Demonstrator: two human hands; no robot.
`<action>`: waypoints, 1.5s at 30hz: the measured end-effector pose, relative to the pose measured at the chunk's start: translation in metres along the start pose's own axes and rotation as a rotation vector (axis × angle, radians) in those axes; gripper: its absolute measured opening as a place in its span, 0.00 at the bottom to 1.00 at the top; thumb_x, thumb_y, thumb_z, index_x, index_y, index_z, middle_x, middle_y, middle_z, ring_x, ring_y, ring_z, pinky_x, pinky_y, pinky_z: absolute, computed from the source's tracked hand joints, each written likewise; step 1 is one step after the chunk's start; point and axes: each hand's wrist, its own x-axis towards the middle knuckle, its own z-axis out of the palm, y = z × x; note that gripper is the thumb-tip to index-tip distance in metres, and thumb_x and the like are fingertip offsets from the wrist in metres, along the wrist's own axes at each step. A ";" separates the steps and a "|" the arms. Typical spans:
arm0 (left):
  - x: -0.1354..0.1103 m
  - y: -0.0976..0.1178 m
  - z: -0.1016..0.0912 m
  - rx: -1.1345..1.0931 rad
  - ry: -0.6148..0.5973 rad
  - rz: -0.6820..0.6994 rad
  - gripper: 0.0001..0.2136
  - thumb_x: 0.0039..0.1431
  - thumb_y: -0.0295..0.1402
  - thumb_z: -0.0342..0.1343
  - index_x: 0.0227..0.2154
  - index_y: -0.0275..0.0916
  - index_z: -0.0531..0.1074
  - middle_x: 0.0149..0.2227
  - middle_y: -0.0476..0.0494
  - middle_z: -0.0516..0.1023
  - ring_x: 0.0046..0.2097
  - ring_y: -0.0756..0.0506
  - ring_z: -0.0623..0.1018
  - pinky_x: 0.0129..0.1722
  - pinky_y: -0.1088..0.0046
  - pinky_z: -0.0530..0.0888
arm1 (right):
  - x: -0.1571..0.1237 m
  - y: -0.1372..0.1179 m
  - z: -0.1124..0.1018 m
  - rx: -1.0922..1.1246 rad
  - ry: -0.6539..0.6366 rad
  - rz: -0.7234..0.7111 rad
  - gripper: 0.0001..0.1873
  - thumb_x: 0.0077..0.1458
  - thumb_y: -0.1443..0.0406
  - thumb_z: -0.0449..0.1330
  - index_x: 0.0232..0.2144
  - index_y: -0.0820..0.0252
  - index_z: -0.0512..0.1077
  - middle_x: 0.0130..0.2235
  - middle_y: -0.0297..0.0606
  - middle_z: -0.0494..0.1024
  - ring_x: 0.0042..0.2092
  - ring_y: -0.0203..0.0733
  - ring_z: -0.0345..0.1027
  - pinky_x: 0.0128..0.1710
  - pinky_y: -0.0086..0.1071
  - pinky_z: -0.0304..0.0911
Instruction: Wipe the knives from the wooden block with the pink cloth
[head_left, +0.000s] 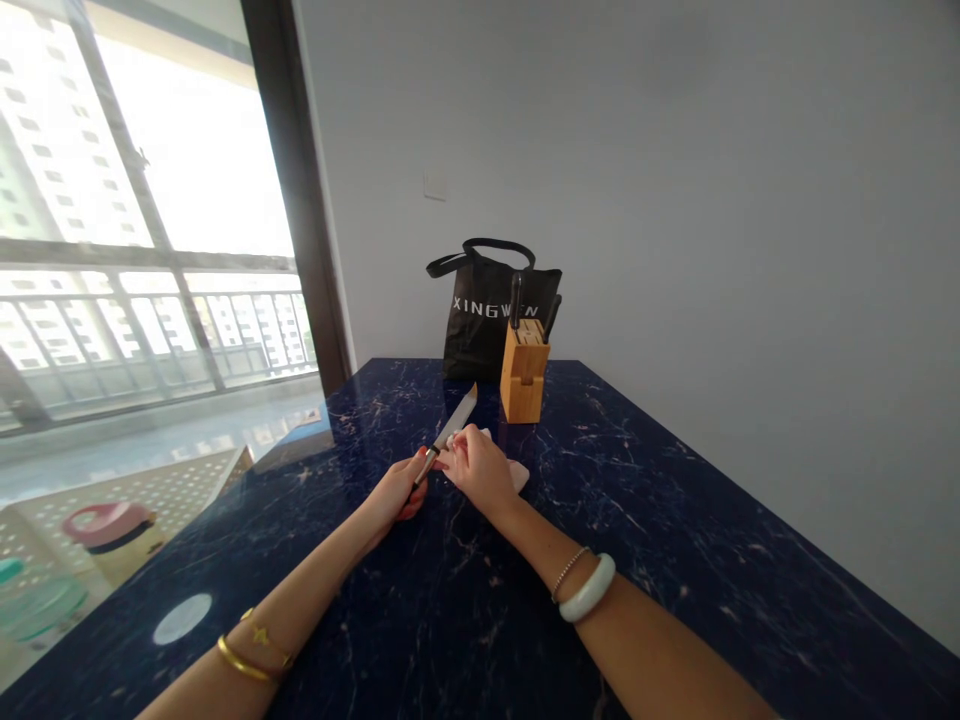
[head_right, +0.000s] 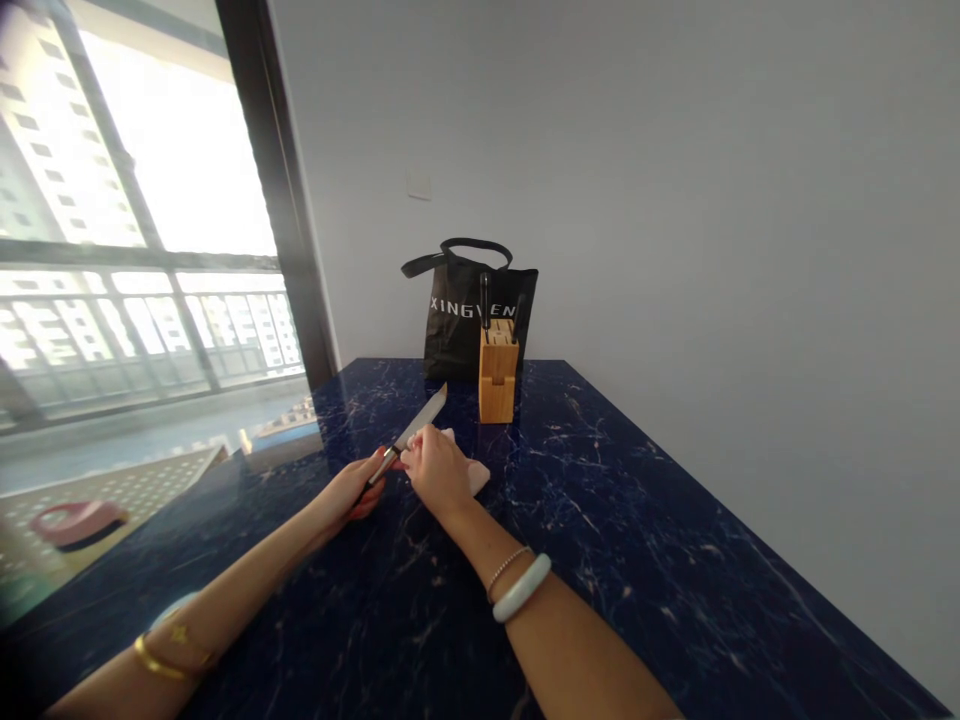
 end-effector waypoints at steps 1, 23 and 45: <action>0.000 0.000 0.000 0.004 0.002 -0.005 0.26 0.50 0.54 0.43 0.38 0.33 0.64 0.10 0.61 0.53 0.10 0.57 0.51 0.08 0.83 0.47 | 0.001 0.001 0.000 0.037 0.010 0.019 0.04 0.56 0.67 0.48 0.34 0.58 0.61 0.33 0.36 0.70 0.37 0.38 0.64 0.35 0.30 0.57; 0.005 -0.008 -0.004 0.088 -0.067 0.007 0.24 0.50 0.54 0.44 0.35 0.35 0.65 0.08 0.60 0.54 0.08 0.56 0.51 0.06 0.83 0.48 | -0.001 -0.004 -0.004 0.011 -0.125 -0.139 0.06 0.56 0.67 0.48 0.35 0.59 0.63 0.36 0.37 0.71 0.40 0.38 0.64 0.40 0.30 0.57; -0.001 -0.003 -0.002 0.255 -0.162 0.015 0.25 0.51 0.54 0.43 0.32 0.33 0.68 0.08 0.61 0.51 0.08 0.57 0.50 0.08 0.82 0.47 | 0.024 0.070 -0.024 0.101 0.214 0.454 0.07 0.54 0.62 0.49 0.31 0.58 0.64 0.32 0.37 0.73 0.35 0.40 0.67 0.36 0.31 0.59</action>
